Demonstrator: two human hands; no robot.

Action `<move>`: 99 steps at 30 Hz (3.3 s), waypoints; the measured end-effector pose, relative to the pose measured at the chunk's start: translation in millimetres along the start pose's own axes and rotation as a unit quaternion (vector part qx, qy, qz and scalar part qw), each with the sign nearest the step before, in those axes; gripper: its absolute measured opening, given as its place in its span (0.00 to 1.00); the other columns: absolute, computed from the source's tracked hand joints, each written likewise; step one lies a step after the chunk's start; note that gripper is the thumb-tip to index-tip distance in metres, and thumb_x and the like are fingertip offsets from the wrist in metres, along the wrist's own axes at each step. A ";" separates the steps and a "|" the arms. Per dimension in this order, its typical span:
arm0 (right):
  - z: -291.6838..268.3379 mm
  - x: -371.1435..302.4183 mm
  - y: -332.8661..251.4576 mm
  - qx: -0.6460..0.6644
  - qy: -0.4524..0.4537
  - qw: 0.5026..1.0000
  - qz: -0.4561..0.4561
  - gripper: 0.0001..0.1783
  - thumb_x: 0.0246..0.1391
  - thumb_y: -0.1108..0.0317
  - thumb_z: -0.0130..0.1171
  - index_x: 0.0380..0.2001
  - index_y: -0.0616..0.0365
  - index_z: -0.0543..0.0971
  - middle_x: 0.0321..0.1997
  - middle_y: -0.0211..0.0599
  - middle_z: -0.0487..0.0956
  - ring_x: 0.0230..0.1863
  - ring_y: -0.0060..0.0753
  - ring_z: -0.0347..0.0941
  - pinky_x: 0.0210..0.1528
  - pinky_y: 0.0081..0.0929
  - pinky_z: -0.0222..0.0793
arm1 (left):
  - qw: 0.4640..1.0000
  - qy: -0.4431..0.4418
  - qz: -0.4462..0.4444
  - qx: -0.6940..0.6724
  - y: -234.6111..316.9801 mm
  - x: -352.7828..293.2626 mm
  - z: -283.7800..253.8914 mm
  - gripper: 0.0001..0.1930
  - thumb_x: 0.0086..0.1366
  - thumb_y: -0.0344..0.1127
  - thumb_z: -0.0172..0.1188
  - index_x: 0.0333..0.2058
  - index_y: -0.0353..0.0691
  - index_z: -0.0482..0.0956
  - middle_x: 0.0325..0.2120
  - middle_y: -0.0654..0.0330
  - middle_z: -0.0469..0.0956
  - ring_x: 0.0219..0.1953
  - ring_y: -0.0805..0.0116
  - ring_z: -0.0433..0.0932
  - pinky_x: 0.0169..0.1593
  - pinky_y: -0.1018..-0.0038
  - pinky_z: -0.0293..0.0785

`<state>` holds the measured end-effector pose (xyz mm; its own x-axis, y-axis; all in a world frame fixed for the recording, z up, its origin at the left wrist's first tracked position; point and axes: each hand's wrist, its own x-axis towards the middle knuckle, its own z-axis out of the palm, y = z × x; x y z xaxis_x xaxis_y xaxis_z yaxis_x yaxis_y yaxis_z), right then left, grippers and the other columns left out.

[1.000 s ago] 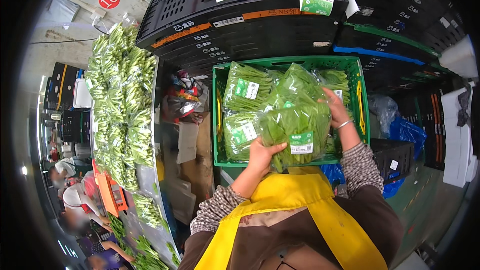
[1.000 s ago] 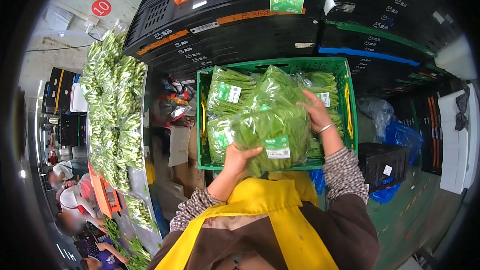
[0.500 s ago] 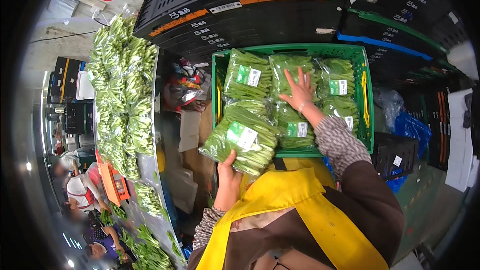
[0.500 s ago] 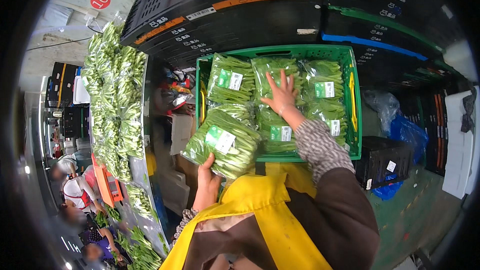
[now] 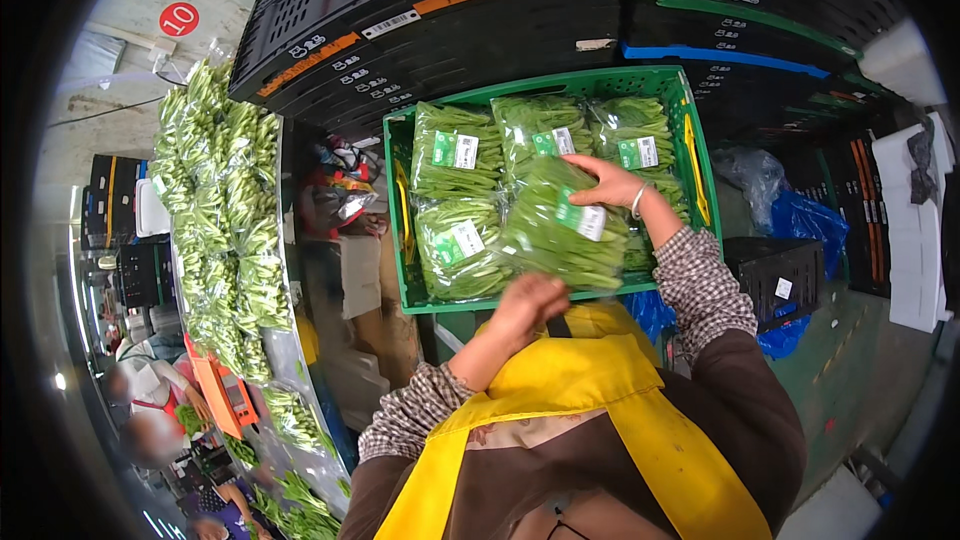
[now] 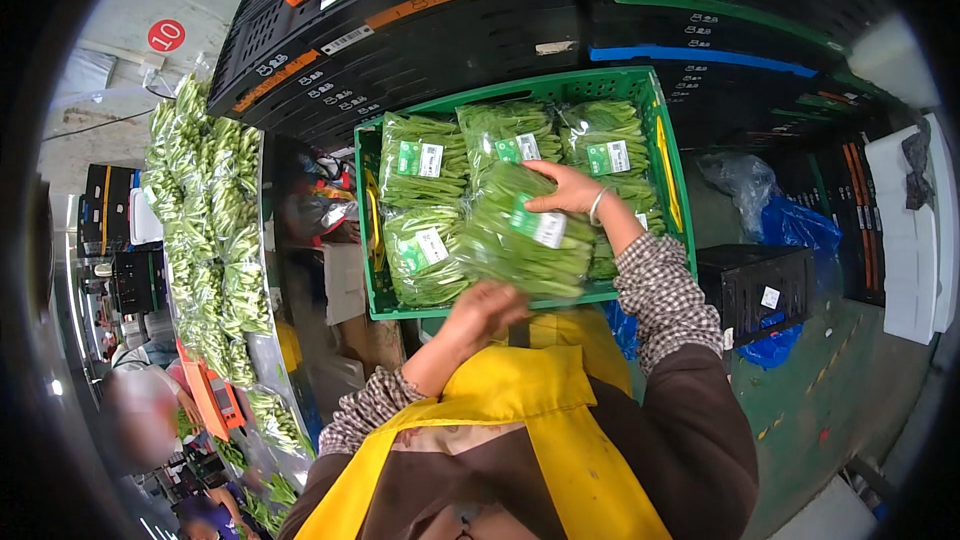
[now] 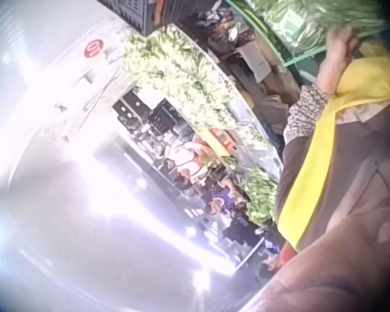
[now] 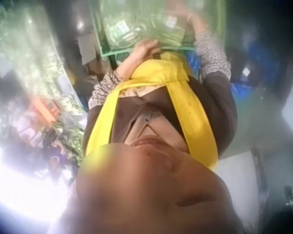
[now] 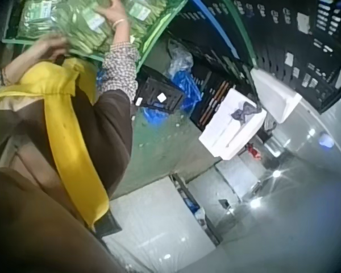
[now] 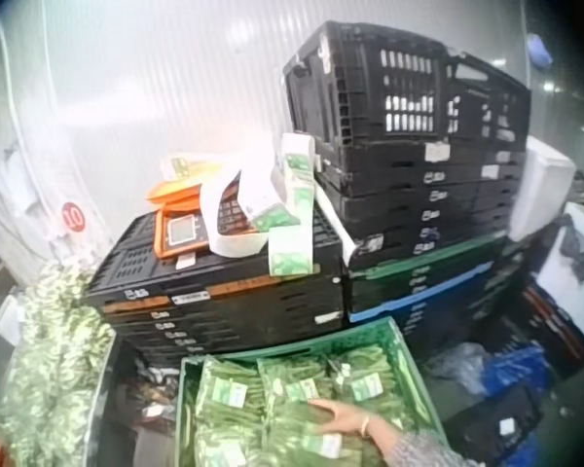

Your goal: The person applies printed labels to pre-packaged bundles of green leafy vegetables on a metal table. They tear labels from a roll, place them on the plastic-wrapped bundles, and then move the labeled bundles into a green crate.

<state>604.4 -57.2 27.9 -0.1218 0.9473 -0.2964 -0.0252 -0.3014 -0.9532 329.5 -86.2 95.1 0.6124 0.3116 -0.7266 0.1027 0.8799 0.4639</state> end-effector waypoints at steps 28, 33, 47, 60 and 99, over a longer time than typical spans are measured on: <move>158.7 172.3 -84.4 -0.736 -0.467 0.447 0.202 0.42 0.39 0.30 0.55 0.44 0.59 0.78 0.46 0.53 0.77 0.49 0.51 0.72 0.53 0.36 0.65 | 0.708 0.431 0.420 -0.370 -5.5 -244.3 -325.3 0.11 0.61 0.35 0.58 0.39 0.36 0.72 0.34 0.54 0.76 0.36 0.62 0.76 0.38 0.65 0.76; 311.5 284.4 -192.0 -0.628 -0.288 0.713 -0.120 0.25 0.46 0.48 0.60 0.38 0.59 0.78 0.37 0.48 0.79 0.37 0.46 0.76 0.40 0.38 0.71 | 0.609 0.484 0.443 -0.446 -19.5 -295.7 -397.2 0.09 0.62 0.35 0.57 0.38 0.40 0.71 0.31 0.58 0.74 0.34 0.65 0.74 0.35 0.69 0.72; 575.3 551.4 -318.7 -0.192 -0.093 0.969 -0.128 0.33 0.49 0.61 0.64 0.53 0.68 0.66 0.40 0.40 0.77 0.37 0.28 0.75 0.35 0.25 0.74 | 0.562 0.551 0.563 -0.252 241.4 -336.9 -581.9 0.28 0.58 0.35 0.61 0.54 0.31 0.62 0.51 0.48 0.66 0.53 0.57 0.67 0.55 0.66 0.64; 677.4 697.5 -343.1 0.110 0.119 0.984 -0.068 0.45 0.41 0.55 0.70 0.57 0.66 0.60 0.51 0.44 0.69 0.47 0.36 0.66 0.46 0.36 0.66 | 0.575 0.644 0.423 -0.277 374.4 -275.2 -673.7 0.55 0.46 0.53 0.70 0.59 0.22 0.48 0.58 0.39 0.57 0.59 0.48 0.59 0.61 0.61 0.55; 99.3 -28.4 -94.2 0.103 0.233 0.939 0.232 0.41 0.52 0.37 0.50 0.57 0.59 0.65 0.59 0.49 0.67 0.55 0.40 0.68 0.55 0.36 0.66 | 0.684 0.007 0.670 -0.290 225.5 -309.0 -548.4 0.25 0.61 0.42 0.58 0.55 0.40 0.68 0.53 0.53 0.70 0.53 0.57 0.69 0.57 0.58 0.65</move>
<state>511.7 -66.5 132.1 0.2785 0.6384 -0.7176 -0.2744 -0.6631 -0.6964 -266.5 212.7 146.3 -0.1551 0.9770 0.1463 -0.8740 -0.2047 0.4407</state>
